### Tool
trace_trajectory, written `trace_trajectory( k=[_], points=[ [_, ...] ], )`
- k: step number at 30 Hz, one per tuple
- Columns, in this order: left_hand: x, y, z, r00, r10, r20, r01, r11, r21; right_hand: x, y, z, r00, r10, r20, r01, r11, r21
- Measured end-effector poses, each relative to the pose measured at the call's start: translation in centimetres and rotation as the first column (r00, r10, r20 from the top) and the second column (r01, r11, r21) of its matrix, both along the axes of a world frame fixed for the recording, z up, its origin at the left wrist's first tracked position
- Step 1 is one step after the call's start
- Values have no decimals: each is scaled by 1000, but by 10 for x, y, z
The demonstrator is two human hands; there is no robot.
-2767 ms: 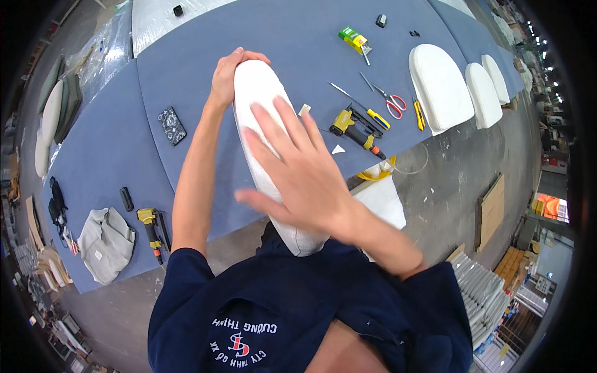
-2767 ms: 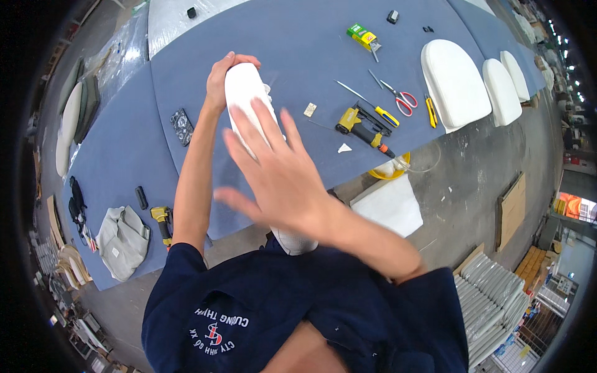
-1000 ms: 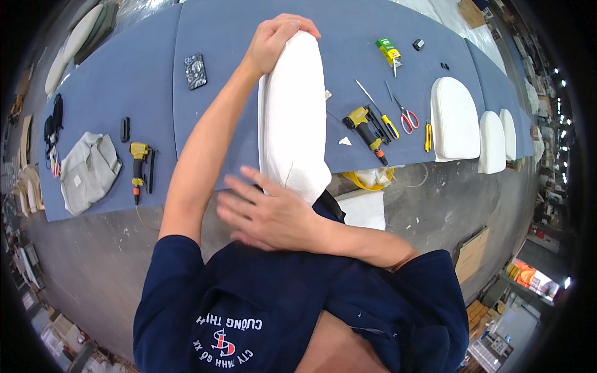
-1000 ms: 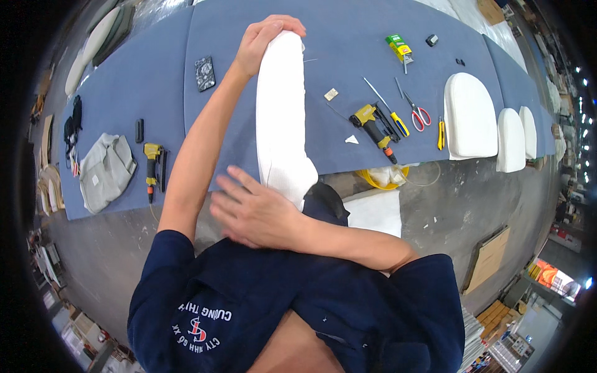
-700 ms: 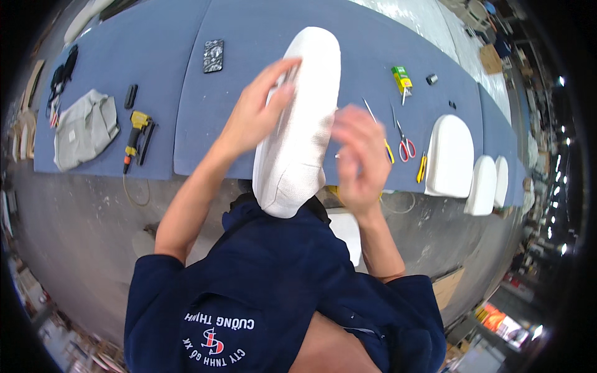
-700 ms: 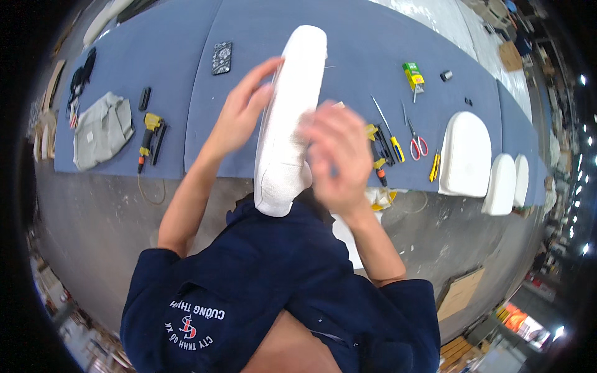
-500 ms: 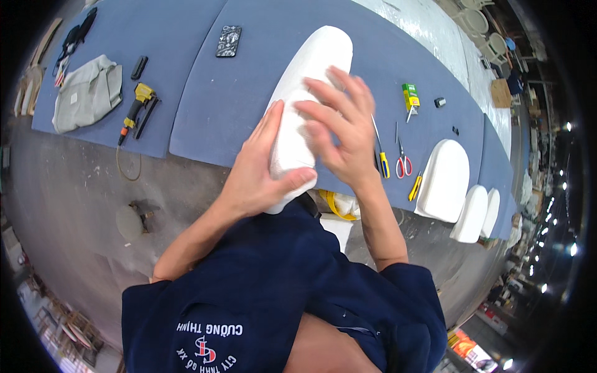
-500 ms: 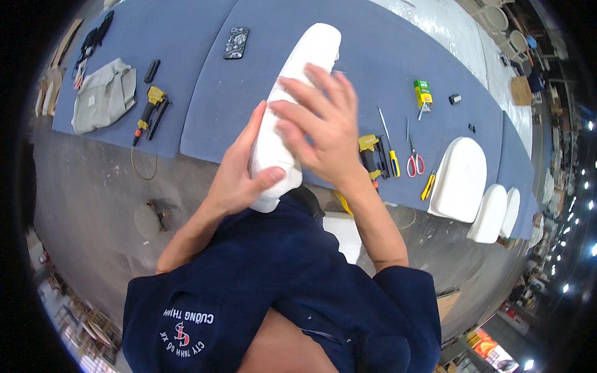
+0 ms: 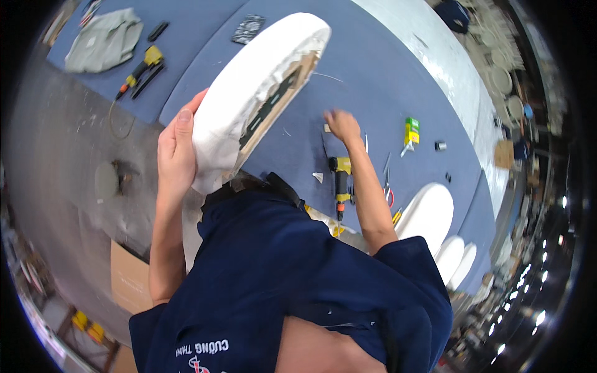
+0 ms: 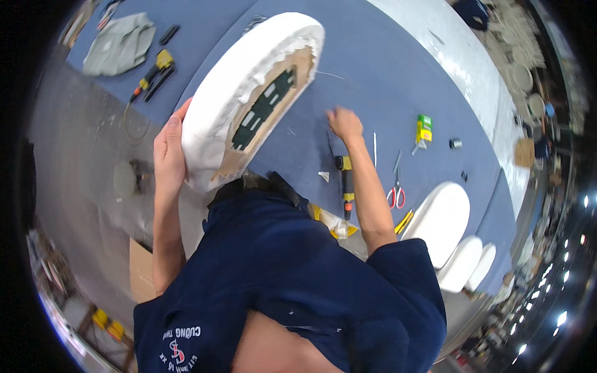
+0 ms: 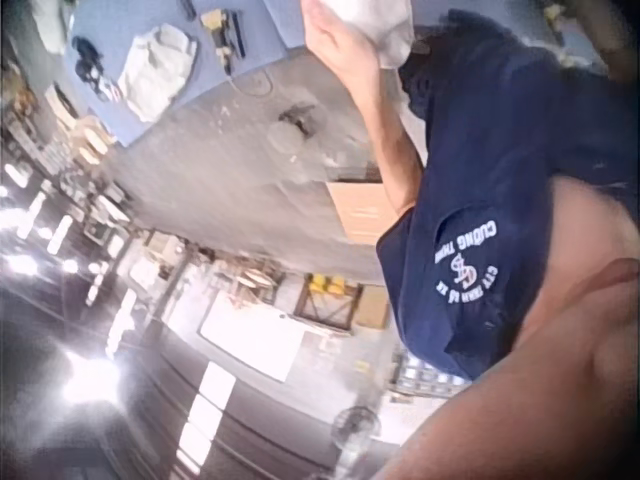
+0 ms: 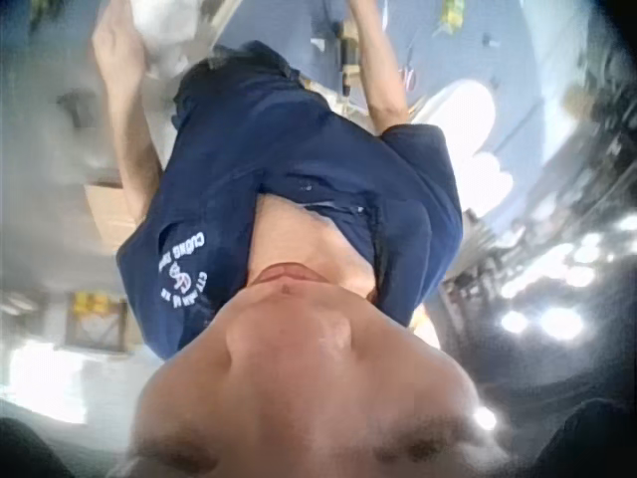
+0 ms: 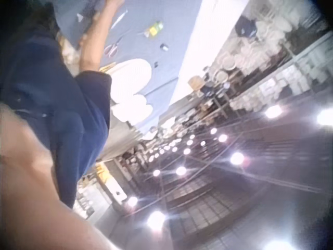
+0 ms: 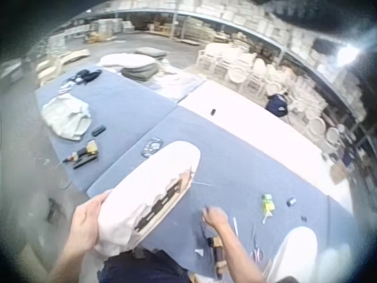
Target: The person stretches white fabric over a chair seat frame and secures it using a pneumatic staple gun. They repeatedly pull the fabric taut, apply staples around the perimeter, and trim excess material with a screwdriver and scissors. The process is repeated on multiple seat units on a workbench.
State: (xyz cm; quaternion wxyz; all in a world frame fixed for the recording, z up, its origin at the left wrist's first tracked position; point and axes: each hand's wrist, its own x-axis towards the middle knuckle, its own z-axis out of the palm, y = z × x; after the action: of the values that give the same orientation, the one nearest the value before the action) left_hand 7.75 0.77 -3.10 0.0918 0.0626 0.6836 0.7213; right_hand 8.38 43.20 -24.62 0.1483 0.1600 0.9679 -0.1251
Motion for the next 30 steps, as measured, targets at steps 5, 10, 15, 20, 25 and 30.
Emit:
trace_trajectory(
  k=[5, 10, 15, 20, 25, 30],
  points=[
    [46, 11, -9, 865, 235, -443, -377, 887, -267, 77, 4, -100, 979, 162, 120, -163, 987, 5],
    [61, 26, -44, 593, 19, -805, -637, 624, -454, 46, -24, -27, 978, -181, -99, 36, 622, -783],
    [54, 28, -32, 659, 254, -708, -611, 730, -307, -11, -73, 226, 817, -194, -542, -322, 626, -710],
    [55, 29, -2, 908, 162, -385, -331, 843, -425, -16, -174, 341, 631, 644, -433, -760, 624, -182],
    [51, 41, 10, 939, -7, -344, -142, 903, -405, -15, -196, 355, 707, 696, -128, -706, 681, -194],
    [48, 41, -4, 937, -100, -334, -33, 929, -370, 9, -194, 366, 722, 692, 7, -688, 719, -103]
  ],
)
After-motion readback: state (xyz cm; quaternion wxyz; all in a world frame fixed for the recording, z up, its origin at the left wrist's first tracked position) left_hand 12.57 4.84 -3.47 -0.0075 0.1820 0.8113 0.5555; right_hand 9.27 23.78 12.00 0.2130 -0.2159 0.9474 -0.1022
